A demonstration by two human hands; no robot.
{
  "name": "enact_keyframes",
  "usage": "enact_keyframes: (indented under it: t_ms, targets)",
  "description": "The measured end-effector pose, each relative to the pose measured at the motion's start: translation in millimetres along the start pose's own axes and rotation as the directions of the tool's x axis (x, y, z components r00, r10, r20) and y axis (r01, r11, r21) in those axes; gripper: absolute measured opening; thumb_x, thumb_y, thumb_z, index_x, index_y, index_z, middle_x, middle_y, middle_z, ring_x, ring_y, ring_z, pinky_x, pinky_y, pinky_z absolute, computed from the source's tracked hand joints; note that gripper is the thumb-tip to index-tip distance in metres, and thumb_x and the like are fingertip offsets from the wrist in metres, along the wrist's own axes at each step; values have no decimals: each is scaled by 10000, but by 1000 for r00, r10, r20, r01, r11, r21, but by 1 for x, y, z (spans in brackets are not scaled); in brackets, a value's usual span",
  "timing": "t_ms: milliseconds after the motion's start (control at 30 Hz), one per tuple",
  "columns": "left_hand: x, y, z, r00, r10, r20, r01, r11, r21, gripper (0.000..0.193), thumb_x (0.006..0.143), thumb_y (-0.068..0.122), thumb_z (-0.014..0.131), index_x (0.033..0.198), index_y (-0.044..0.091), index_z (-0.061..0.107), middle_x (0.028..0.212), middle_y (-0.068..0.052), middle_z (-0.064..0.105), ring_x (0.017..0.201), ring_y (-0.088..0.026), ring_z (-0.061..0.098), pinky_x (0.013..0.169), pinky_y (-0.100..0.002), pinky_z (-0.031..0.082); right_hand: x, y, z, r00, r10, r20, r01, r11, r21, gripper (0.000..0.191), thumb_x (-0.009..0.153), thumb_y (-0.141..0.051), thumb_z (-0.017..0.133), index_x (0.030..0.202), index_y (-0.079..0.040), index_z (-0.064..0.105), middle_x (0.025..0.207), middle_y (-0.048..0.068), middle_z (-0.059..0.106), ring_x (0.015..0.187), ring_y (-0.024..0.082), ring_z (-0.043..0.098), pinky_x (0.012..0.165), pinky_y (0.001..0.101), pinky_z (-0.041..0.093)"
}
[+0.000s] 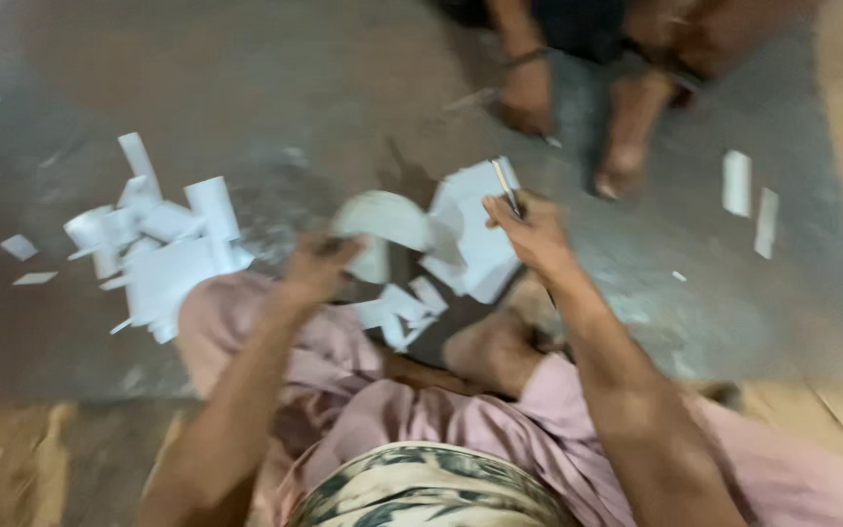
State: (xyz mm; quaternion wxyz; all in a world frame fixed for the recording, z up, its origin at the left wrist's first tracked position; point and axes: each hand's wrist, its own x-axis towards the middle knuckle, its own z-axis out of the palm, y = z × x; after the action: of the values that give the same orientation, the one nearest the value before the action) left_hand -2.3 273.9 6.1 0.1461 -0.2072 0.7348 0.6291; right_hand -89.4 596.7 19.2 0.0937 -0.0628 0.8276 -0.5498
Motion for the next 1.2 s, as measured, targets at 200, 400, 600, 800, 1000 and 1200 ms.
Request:
enact_keyframes:
  t_ms: [200,400,600,800,1000,1200]
  targets:
    - [-11,-13,9,955,278,106,-279,960,-9,421,924,332,759,1222,36,719,981,-66,755,856,-139,648,739,-324,565,-13,-37,55,940,138,313,-113,989,-96,305,872,-282,810,939,-1,714,752,12,633,703,103,525,591,318,453]
    - [4,-38,-145,639,325,-697,45,889,456,599,799,273,869,1297,16,659,1164,-198,722,1089,-363,681,923,-429,533,1,-39,31,973,105,-208,-161,948,-274,295,901,-196,792,1126,-33,693,878,37,662,749,135,584,619,332,481]
    - [-31,-86,-207,771,83,-632,435,656,617,1331,577,703,928,1515,-1,298,1489,-334,398,1343,-529,398,1019,-568,351,-10,-123,-35,843,-237,-484,215,971,-101,157,1149,-116,650,1022,-39,603,853,-11,554,706,72,500,624,230,385]
    - [-41,-67,-212,754,-81,-652,599,491,632,1229,588,674,934,1491,35,398,1427,-263,519,1322,-426,496,1090,-490,421,-50,-192,-8,718,-447,533,610,773,-173,197,790,-78,780,979,-108,733,887,43,731,669,128,679,525,256,539]
    - [-53,-56,-258,709,-9,-705,426,803,418,548,888,347,849,1305,33,683,1157,-171,755,1020,-290,737,890,-444,574,-49,-170,0,934,-248,258,345,815,-465,229,890,-146,822,1090,-58,755,811,117,713,614,184,659,583,356,502]
    - [-75,-45,-280,828,-57,-558,-5,994,-109,312,1003,95,691,1296,-9,660,1152,-131,761,1001,-258,721,857,-379,589,-38,-145,-25,983,-170,69,182,950,-252,228,975,-180,756,1126,-11,733,810,45,699,708,85,590,599,281,473]
